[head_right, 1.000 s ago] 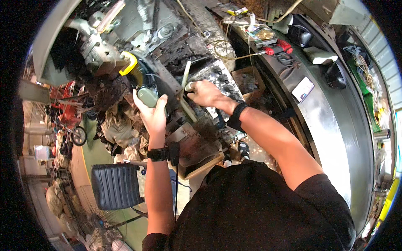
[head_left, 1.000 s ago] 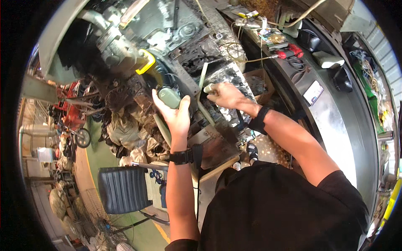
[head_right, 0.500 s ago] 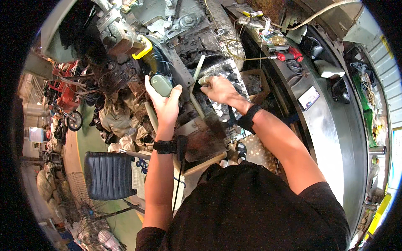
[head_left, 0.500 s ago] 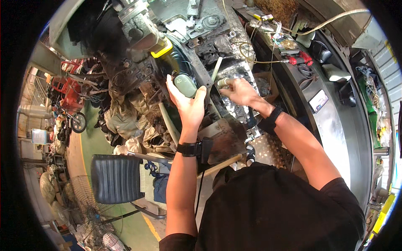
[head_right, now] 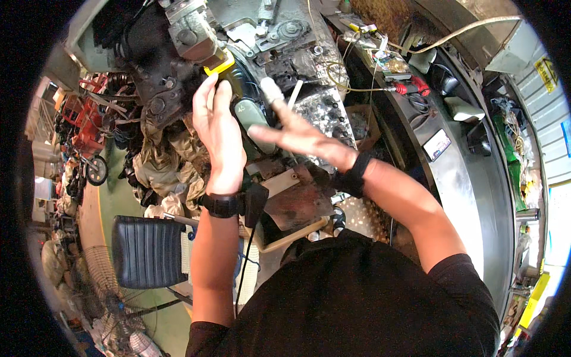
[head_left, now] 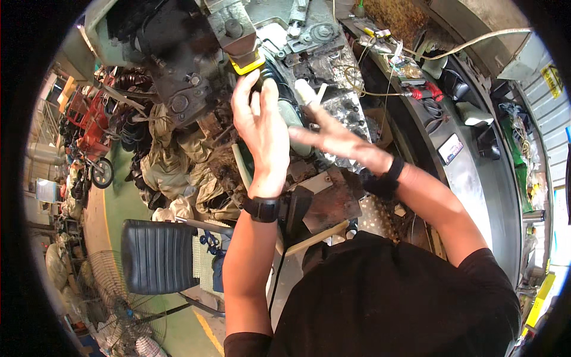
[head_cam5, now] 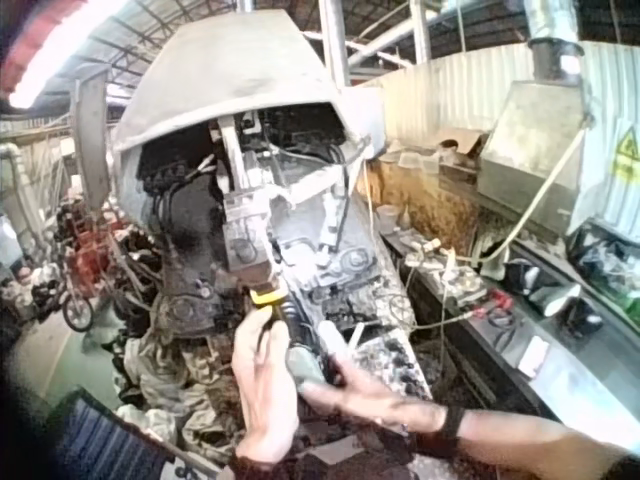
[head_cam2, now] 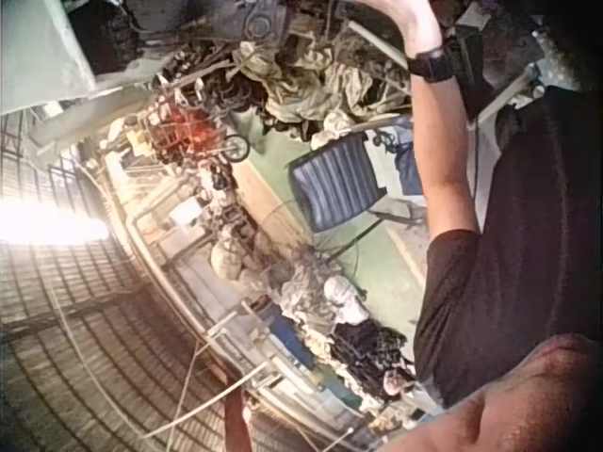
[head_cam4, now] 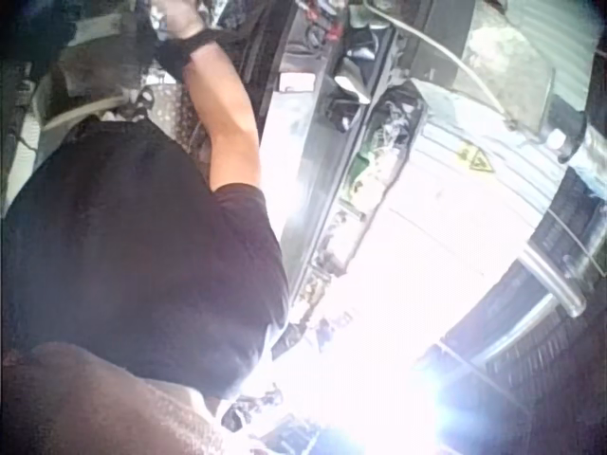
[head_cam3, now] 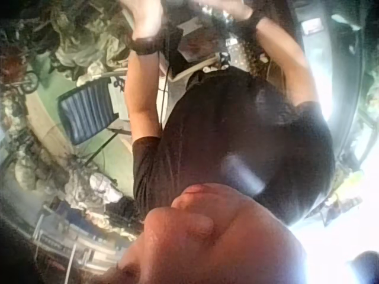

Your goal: Operate a shoe lasting machine and inspect shoes on a conveyor belt in a factory setting.

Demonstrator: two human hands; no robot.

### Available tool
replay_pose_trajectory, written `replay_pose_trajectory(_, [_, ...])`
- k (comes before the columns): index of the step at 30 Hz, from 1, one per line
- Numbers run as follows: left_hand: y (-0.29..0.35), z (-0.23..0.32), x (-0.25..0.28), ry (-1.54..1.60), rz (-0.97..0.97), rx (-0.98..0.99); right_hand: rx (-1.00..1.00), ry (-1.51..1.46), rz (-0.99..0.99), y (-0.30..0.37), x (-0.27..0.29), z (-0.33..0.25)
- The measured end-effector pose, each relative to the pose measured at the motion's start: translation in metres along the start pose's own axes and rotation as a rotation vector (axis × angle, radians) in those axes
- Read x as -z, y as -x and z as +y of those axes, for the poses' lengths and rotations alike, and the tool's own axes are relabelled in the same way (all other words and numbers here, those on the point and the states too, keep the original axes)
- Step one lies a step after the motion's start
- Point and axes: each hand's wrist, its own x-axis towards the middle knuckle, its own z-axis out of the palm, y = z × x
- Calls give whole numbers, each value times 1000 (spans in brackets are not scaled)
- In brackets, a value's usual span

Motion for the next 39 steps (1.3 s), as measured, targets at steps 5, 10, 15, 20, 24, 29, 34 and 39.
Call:
replay_pose_trajectory(5, [-22,24,-23,317,-75,264,21,164,294,-2,-40,-8])
replay_pose_trajectory(10, [-35,15,-27,465,-26,494,-105,146,231,-1,-48,-26])
replay_pose_trajectory(15, [-33,13,-42,423,-80,467,57,231,374,-6,-50,-7])
replay_pose_trajectory(20, [-28,13,-32,-228,-348,-246,24,-59,334,-10,-24,-34])
replay_pose_trajectory(24, [-18,44,-42,-544,-571,-791,-195,-555,305,26,37,-33])
replay_pose_trajectory(29, [9,46,-65,-677,-862,-1187,-223,-549,446,130,71,-58])
replay_pose_trajectory(34, [61,31,-118,-624,-1137,-1343,-473,-503,890,236,99,-44])
replay_pose_trajectory(39, [130,3,-190,-441,-1442,-1405,-446,-649,1299,353,133,8])
